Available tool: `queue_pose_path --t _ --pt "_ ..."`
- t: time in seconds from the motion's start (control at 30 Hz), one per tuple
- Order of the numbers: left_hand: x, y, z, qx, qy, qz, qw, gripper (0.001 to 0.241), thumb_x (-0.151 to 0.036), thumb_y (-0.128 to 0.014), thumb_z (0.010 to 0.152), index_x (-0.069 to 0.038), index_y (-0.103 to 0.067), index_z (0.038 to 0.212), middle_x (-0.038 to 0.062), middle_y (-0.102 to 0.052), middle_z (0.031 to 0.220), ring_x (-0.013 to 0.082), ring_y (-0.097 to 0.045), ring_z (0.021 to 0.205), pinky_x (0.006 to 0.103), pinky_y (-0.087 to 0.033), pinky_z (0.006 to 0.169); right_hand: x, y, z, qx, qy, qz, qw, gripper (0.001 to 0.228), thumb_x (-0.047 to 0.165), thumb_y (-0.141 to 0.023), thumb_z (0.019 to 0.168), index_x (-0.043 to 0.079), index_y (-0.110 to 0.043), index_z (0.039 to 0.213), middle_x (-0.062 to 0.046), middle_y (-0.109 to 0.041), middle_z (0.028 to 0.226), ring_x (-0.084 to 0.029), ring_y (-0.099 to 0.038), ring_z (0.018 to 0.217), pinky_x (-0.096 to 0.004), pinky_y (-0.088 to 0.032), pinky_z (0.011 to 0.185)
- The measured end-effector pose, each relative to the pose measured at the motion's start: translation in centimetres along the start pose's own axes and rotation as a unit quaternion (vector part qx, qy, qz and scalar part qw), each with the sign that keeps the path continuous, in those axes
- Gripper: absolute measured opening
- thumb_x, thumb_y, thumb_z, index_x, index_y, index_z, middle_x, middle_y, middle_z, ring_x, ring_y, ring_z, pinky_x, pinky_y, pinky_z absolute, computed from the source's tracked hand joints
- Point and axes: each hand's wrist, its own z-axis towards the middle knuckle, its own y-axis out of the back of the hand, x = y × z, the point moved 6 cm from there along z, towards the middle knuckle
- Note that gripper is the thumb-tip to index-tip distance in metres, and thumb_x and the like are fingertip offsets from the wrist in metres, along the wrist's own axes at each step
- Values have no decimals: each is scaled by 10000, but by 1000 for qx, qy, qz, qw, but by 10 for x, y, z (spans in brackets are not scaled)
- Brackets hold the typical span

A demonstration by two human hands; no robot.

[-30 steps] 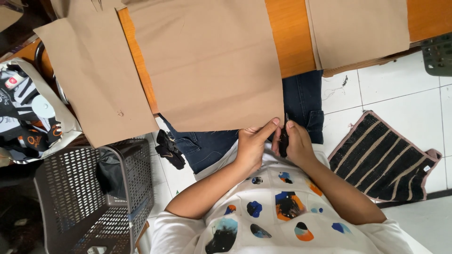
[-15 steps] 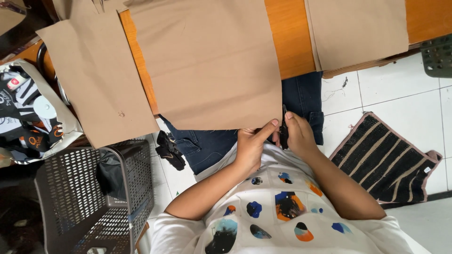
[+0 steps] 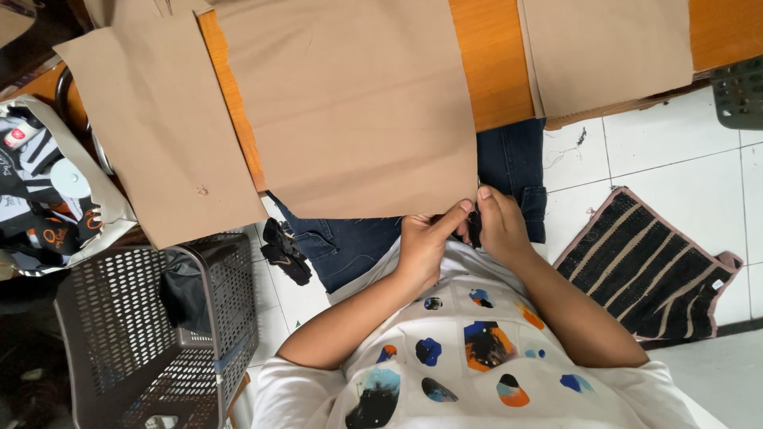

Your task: A person uses a small handheld blade to precisely cut out shapes from pieces of brown fabric on a wooden workbench.

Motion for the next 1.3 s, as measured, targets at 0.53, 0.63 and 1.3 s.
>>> queue_pose_path --t 0.53,0.63,1.3 --pt "-14 -8 -4 -6 6 26 1000 229 -98 -677 749 -9 -579 562 83 -509 454 122 -517 430 212 -410 533 -3 0 -1 -13 6 -6 1000 428 134 -277 929 76 -434 536 -49 -399 399 -152 -388 415 -275 -328 413" --pt "-18 -10 -5 -7 6 32 999 235 -100 -673 750 -6 -580 556 75 -511 452 106 -510 439 204 -402 542 -8 1 -3 -15 3 -11 1000 420 130 -280 928 73 -440 544 -45 -393 402 -151 -388 420 -272 -325 415" --pt "-11 -6 -4 3 8 18 1000 238 -100 -672 761 4 -580 568 94 -510 466 128 -512 451 225 -412 551 -27 3 -6 -19 -15 35 999 413 122 -285 922 92 -422 534 -10 -399 435 -135 -385 449 -258 -328 433"
